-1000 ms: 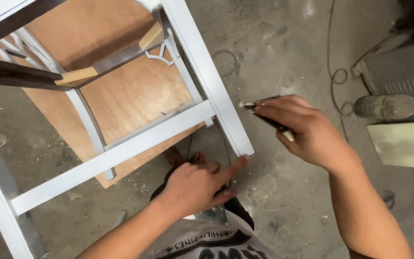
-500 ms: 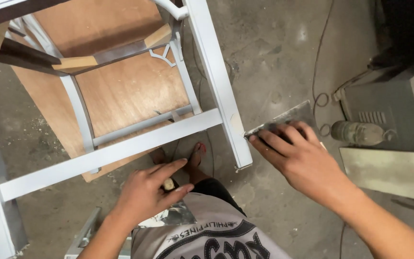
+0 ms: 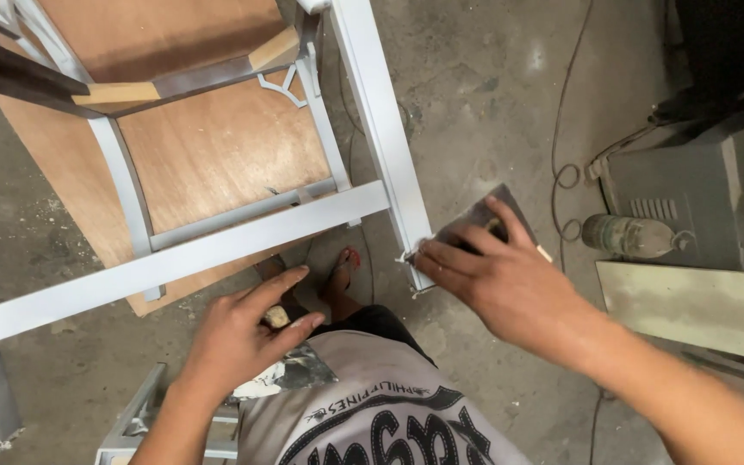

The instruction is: Applying and smoothing putty into the joints of a chair frame using a putty knife to prepare it for finishing.

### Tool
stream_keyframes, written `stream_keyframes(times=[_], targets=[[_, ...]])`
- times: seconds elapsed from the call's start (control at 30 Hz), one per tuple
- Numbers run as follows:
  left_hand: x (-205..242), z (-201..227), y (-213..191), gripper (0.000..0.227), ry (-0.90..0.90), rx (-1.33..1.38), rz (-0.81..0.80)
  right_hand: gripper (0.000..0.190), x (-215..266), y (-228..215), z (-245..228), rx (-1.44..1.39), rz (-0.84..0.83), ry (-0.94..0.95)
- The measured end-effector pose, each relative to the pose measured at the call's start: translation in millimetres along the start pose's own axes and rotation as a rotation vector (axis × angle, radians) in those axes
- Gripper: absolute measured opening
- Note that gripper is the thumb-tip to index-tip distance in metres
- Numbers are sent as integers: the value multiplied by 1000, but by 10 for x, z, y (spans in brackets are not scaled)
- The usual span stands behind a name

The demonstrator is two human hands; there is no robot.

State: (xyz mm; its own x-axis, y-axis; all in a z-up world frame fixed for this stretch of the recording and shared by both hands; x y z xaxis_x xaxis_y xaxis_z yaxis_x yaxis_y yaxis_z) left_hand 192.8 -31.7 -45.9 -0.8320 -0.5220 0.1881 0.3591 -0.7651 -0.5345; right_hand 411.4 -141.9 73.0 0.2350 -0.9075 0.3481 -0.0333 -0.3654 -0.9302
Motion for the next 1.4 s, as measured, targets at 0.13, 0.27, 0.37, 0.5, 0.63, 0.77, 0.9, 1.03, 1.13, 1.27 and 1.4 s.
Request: stream_keyframes(times=[0.13,0.27,0.37,0.5,0.63,0.77,0.9,1.03,1.13,1.27,1.4], targets=[[31,-53,-29,59,-118,-3,0,62,209,73,-164,7,51,-8],[54,-8,-49,58,-68,-16,26,59,349,200,-259,9,88,15],[63,11,-76,58,-48,12,46,59,435,269,-292,-1,124,24],[75,13,-93,60,-69,1,31,65,564,280,-306,-41,123,27],[97,-3,-90,59,-81,39,54,91,518,-21,-15,-123,208,114],[93,37,-32,57,-79,36,61,69,172,94,207,-298,339,53],[111,79,-43,50,-79,120,108,59,138,395,270,-368,483,87],[129,48,-58,50,-98,151,137,55,536,588,254,-34,364,121],[124,12,-43,48,-109,203,154,49,549,312,277,89,266,136],[32,136,-34,48,-100,225,129,52,88,28,278,58,248,147],[9,61,52,55,-160,175,24,69,21,74,207,9,91,114]])
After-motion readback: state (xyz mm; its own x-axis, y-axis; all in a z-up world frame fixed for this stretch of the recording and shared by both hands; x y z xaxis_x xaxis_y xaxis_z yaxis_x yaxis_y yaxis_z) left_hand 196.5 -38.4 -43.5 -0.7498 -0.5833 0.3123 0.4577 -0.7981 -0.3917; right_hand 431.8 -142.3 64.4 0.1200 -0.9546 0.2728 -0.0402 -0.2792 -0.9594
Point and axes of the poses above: each hand's wrist, its own x-axis away from the middle knuckle, its own y-axis out of the palm, z = x × y, the point moved 7 cm from there along -x, towards the middle knuckle
